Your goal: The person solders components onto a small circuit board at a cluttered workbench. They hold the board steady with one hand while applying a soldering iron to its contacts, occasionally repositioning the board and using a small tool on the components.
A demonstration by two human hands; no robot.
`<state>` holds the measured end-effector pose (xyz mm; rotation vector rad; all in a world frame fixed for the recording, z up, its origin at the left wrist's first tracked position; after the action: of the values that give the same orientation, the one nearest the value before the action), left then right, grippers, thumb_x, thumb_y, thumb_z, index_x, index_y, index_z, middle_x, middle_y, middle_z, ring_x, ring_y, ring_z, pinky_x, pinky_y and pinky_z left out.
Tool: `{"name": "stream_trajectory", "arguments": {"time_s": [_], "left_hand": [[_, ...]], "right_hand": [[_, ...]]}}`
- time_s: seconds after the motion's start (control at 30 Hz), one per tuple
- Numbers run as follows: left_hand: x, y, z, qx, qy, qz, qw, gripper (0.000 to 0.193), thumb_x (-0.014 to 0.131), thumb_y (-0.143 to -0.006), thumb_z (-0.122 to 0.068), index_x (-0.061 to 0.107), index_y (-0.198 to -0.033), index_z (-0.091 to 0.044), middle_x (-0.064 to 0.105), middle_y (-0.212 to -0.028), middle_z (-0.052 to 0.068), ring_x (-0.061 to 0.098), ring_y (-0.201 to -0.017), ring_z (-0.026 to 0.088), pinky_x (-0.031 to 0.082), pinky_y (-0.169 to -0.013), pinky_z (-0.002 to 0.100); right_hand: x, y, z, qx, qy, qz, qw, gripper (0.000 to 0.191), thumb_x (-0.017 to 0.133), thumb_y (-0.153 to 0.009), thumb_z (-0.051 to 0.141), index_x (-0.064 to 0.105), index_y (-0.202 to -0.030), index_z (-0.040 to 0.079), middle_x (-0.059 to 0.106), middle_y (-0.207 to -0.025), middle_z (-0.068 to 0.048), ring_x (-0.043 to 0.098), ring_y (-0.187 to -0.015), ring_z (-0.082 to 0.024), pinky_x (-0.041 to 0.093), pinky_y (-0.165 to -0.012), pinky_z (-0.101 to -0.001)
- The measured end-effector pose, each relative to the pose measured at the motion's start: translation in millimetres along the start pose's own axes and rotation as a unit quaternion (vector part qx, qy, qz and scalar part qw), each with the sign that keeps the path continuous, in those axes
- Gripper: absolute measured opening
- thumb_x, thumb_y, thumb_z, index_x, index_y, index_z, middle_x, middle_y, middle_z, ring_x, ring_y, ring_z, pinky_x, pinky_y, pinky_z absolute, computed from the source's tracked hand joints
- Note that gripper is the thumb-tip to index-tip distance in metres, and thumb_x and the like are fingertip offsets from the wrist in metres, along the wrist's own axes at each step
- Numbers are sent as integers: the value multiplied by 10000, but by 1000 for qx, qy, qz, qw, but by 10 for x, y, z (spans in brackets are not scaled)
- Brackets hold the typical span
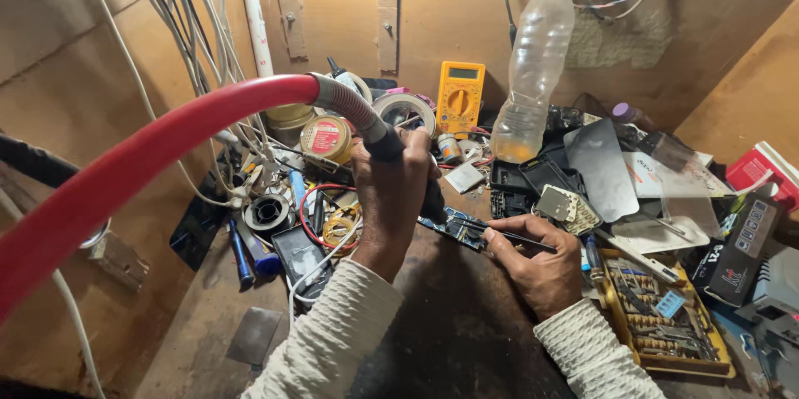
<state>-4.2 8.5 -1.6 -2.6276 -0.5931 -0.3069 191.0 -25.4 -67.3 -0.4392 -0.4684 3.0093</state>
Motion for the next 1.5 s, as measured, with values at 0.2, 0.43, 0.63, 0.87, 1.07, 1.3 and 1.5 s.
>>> {"name": "stream_trajectory", "arguments": {"time_s": [0.2, 0.43, 0.63, 0.87, 1.07, 1.3, 1.5], "left_hand": [[-109, -30, -23, -45, -58, -29, 997, 250, 641, -854, -146, 635, -628, -38, 636, -516, 45, 617, -462, 128, 513, -498, 295], [-1, 6, -8, 3, -41, -4, 999, 273, 639, -855, -129, 634, -603, -25, 635, -518, 42, 611, -457, 127, 507, -497, 300], [-88, -49, -8, -18, -40, -31, 999, 259, 650, -853, -121, 624, -606, -46, 635, -507, 43, 626, -450, 124, 526, -491, 293], [13, -20, 38, 6, 11, -2, 1000, 227, 647, -850, -100, 604, -637, -33, 632, -526, 50, 620, -450, 129, 517, -478, 300], [-53, -78, 27, -10, -2, -23, 1000, 244, 644, -849, -98, 598, -617, -38, 627, -518, 47, 621, -445, 131, 512, -472, 297], [-5, -34, 19, 1, -8, 4, 1000, 244, 637, -848, -104, 619, -613, -42, 639, -518, 43, 641, -458, 124, 519, -483, 288], [-64, -103, 7, 2, -35, -35, 999, 248, 652, -855, -112, 598, -623, -38, 622, -527, 40, 605, -452, 129, 493, -471, 302]], "right_hand": [[-4, 1, 5, -26, 40, -2, 999, 127, 791, -835, 78, 797, -938, 4, 798, -815, -63, 756, -715, -94, 582, -634, -226], [-1, 1, -35, -31, 22, -10, 999, 133, 792, -832, 75, 794, -948, 11, 795, -821, -56, 721, -704, -82, 567, -642, -227], [-5, -6, -57, -26, 28, -12, 999, 137, 797, -833, 88, 795, -949, 15, 798, -818, -45, 722, -708, -76, 561, -655, -225], [-4, 4, -35, -27, 19, -13, 999, 133, 794, -828, 77, 796, -940, 6, 793, -826, -52, 729, -709, -86, 569, -655, -224], [-3, 3, -31, -28, 17, -9, 999, 131, 793, -826, 71, 792, -937, 3, 797, -827, -55, 736, -716, -92, 581, -647, -232], [-3, 0, -36, -35, 10, -5, 999, 126, 791, -823, 69, 790, -931, 6, 797, -835, -58, 740, -718, -95, 592, -647, -234], [-1, -3, -37, -5, 19, -4, 1000, 116, 784, -828, 78, 790, -922, 9, 794, -806, -59, 753, -700, -92, 589, -636, -233]]}}
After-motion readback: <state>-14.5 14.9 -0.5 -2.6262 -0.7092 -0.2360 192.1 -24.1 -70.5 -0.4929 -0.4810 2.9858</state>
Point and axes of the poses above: each hand's wrist, its own y-axis away from the middle knuckle, its own x-axis out of the palm, z = x × y, the point moved 1 cm from there along -y, towards the middle knuckle
